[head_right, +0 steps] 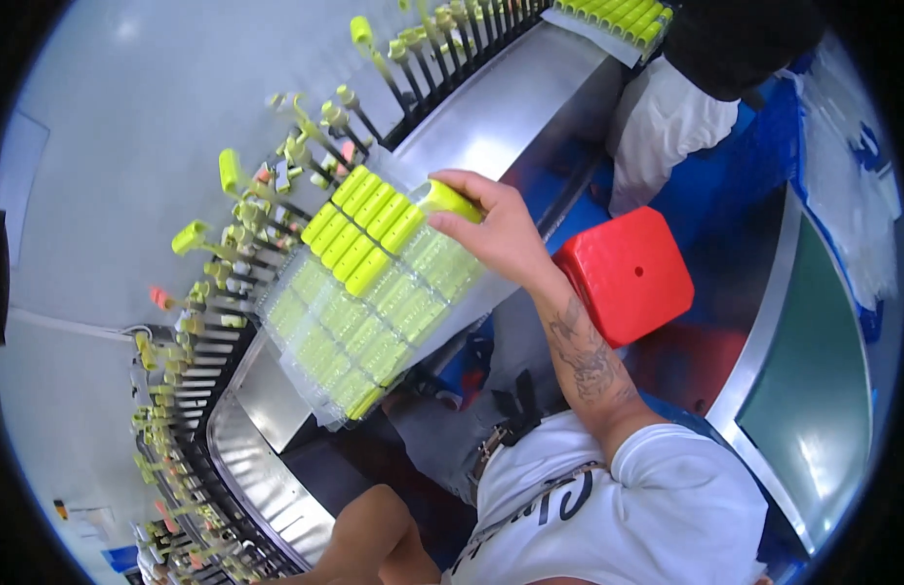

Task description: The person takes plastic components off a conveyor track and arranges them into packaging trays by hand, then covers the filled trays with plastic sheets and inserts them into plastic bags.

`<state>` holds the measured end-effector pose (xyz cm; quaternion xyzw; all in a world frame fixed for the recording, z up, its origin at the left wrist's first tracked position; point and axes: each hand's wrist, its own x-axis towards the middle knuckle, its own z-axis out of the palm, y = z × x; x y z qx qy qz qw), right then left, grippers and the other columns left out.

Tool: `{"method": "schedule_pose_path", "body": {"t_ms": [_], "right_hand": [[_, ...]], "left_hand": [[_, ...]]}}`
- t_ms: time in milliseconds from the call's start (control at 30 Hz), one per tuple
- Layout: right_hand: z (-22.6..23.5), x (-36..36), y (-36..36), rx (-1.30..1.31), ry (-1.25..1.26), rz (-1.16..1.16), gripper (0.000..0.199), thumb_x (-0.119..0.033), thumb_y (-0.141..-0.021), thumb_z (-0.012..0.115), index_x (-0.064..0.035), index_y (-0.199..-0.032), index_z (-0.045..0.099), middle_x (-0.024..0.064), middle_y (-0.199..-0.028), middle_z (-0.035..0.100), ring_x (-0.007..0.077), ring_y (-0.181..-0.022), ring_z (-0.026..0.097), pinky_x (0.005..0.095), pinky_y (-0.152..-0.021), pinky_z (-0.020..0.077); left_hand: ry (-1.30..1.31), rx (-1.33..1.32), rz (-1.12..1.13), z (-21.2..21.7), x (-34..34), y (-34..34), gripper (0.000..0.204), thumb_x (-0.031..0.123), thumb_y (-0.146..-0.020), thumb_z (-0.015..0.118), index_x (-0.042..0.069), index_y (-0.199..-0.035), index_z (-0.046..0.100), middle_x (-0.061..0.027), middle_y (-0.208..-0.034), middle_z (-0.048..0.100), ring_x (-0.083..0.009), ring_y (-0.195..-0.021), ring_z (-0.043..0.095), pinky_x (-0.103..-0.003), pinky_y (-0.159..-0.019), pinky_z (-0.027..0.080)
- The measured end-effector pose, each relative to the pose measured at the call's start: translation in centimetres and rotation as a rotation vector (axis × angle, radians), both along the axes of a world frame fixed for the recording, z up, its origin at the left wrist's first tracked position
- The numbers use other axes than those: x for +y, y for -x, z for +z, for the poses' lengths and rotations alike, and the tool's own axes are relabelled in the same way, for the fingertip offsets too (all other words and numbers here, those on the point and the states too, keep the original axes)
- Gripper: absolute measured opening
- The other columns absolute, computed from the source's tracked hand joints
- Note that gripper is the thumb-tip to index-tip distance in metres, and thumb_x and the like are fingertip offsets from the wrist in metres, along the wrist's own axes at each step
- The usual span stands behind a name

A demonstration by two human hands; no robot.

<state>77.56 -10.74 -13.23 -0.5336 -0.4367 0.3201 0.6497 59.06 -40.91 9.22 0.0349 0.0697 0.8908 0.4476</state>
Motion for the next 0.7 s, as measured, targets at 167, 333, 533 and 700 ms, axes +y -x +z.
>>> {"method": "schedule_pose_path", "body": {"t_ms": [167, 333, 533, 700], "right_hand": [[0.6, 0.9, 0.3, -0.187, 0.053, 0.08, 0.045, -0.01, -0.087, 0.078, -0.0003, -0.129, 0.065, 0.0141, -0.118, 0.072, 0.0215, -0.106, 0.069, 0.0317, -0.097, 0.0518], [-1.9, 0.5, 0.9, -0.493, 0.07, 0.215, 0.042, -0.008, -0.084, 0.076, -0.0014, -0.125, 0.067, 0.0154, -0.119, 0.07, 0.0298, -0.115, 0.065, 0.0388, -0.102, 0.0496], [-1.9, 4.9, 2.5, -0.927, 0.068, 0.411, 0.037, -0.006, -0.082, 0.074, -0.0048, -0.119, 0.07, 0.015, -0.121, 0.068, 0.0314, -0.127, 0.056, 0.0449, -0.109, 0.0415], [-4.1, 4.7, 3.3, -1.196, 0.056, 0.311, 0.04, -0.007, -0.08, 0.075, -0.004, -0.119, 0.07, 0.0161, -0.13, 0.062, 0.0353, -0.135, 0.05, 0.0461, -0.112, 0.0396]], "left_hand": [[0.046, 0.061, -0.144, 3.5, 13.0, -0.3, 0.041, 0.03, -0.105, 0.051, 0.009, -0.137, 0.065, -0.0019, -0.133, 0.071, -0.0185, -0.111, 0.068, -0.048, -0.102, 0.036], [0.33, 0.485, 0.013, 3.3, 12.6, -0.6, 0.035, 0.026, -0.105, 0.049, 0.008, -0.123, 0.073, -0.0044, -0.121, 0.076, -0.0196, -0.099, 0.072, -0.043, -0.101, 0.033], [0.232, -0.055, -0.01, -0.1, 4.7, 4.4, 0.034, 0.021, -0.102, 0.049, 0.001, -0.107, 0.076, -0.0053, -0.103, 0.079, -0.0169, -0.084, 0.072, -0.037, -0.089, 0.041], [0.39, 0.036, 0.102, -2.0, 0.1, 5.2, 0.032, 0.02, -0.102, 0.05, 0.001, -0.106, 0.076, -0.0055, -0.103, 0.079, -0.0175, -0.085, 0.072, -0.037, -0.089, 0.042]]}}
